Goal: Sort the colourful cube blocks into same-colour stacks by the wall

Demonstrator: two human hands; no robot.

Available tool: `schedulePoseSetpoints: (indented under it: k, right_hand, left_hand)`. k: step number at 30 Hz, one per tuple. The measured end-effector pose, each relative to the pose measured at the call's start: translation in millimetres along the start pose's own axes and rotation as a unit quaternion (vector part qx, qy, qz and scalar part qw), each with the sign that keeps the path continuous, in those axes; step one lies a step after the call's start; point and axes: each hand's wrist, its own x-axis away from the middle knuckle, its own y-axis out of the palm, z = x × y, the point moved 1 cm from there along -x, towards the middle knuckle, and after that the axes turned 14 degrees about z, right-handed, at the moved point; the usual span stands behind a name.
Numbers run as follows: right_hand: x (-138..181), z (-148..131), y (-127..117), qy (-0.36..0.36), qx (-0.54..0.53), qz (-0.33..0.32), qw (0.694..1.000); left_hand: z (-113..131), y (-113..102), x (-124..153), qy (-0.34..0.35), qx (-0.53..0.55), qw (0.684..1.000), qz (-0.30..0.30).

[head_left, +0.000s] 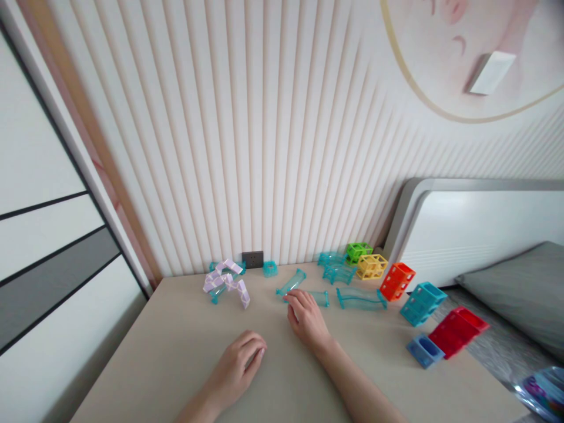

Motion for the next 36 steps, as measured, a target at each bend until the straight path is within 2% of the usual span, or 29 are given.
schedulePoseSetpoints:
  k: [8, 17, 21, 25, 31, 36]
  right_hand:
    - [2, 28, 0, 0.07, 0.146, -0.038, 0.986]
    - [4, 23, -1, 0.091, 0.152, -0.129, 0.976]
    - [1, 12, -6, 0.055, 0.125, -0.165, 0.977]
    - [3, -7, -13, -0.027, 0.064, -0.173, 0.983]
    - [13, -37, -11, -0.123, 0.002, -0.176, 0.977]
    - [15, -42, -6, -0.174, 0.001, -0.159, 0.972]
  left_hand:
    - [1, -1, 0, 0.005, -0.013, 1.0, 0.001]
    - [0, -1, 2, 0.002, -0.033, 0.999, -0.011]
    - [-3, 1, 3, 0.007, -0.054, 0.998, 0.033]
    - [-9, 4, 5, 0.023, -0.091, 0.991, 0.099]
    - [-15, 6, 9, 0.038, -0.109, 0.988, 0.103]
    - [-16, 6, 7, 0.029, -0.09, 0.988, 0.124]
